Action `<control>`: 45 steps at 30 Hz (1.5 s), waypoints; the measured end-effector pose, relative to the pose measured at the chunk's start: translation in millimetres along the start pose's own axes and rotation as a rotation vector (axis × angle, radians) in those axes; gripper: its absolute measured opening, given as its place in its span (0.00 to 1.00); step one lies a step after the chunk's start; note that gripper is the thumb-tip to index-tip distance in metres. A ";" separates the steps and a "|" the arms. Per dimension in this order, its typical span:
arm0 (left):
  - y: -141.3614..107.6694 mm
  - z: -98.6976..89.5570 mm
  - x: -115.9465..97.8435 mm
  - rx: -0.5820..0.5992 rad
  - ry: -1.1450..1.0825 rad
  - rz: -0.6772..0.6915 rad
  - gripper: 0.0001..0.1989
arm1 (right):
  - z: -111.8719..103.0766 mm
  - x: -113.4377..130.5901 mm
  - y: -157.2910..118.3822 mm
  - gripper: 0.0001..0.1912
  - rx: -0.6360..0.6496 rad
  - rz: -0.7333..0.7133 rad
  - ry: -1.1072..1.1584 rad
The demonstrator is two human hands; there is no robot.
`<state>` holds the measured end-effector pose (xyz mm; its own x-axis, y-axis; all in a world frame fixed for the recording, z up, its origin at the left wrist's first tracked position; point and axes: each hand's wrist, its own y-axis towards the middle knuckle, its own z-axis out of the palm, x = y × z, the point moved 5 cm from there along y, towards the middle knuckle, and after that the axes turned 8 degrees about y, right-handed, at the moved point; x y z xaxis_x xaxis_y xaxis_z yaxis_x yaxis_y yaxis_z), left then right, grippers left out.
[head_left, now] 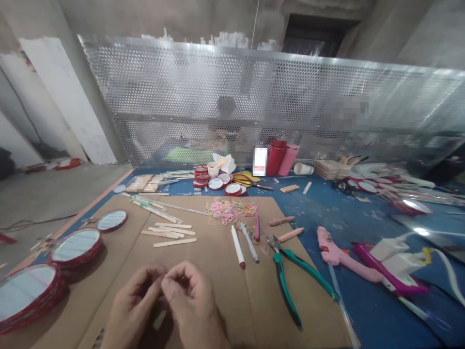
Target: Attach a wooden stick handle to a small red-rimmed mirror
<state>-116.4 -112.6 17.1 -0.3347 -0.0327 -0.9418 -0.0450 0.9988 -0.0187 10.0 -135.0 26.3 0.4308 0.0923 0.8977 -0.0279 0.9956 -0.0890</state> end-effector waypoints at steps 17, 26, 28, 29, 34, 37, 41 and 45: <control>-0.7 18.7 -20.2 0.084 0.132 0.233 0.13 | -18.8 5.9 27.5 0.09 -0.088 -0.012 -0.122; 21.5 13.4 -12.4 0.226 0.081 0.109 0.13 | -41.0 28.6 38.7 0.03 -0.083 0.026 -0.590; 26.8 16.8 -8.6 0.321 -0.034 0.032 0.14 | -43.4 22.9 44.0 0.05 -0.024 0.112 -0.495; 28.6 18.2 -7.2 0.339 -0.067 0.011 0.15 | -43.7 20.6 46.5 0.06 0.004 0.131 -0.472; 29.3 20.0 -1.4 0.225 -0.065 -0.030 0.15 | -41.9 14.2 51.2 0.07 0.070 0.152 -0.416; 26.5 18.7 -2.0 0.183 -0.061 0.002 0.14 | -40.7 15.3 48.4 0.07 0.048 0.135 -0.407; 25.1 17.2 -3.0 0.192 -0.044 0.019 0.15 | -38.9 17.9 45.3 0.06 0.035 0.116 -0.407; 25.7 17.2 -1.0 0.194 -0.052 0.003 0.17 | -37.3 19.3 43.6 0.06 0.028 0.111 -0.413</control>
<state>-101.0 -86.3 11.7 -0.2850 -0.0331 -0.9580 0.1397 0.9873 -0.0756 50.8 -90.3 23.6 0.0264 0.1906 0.9813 -0.0803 0.9789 -0.1880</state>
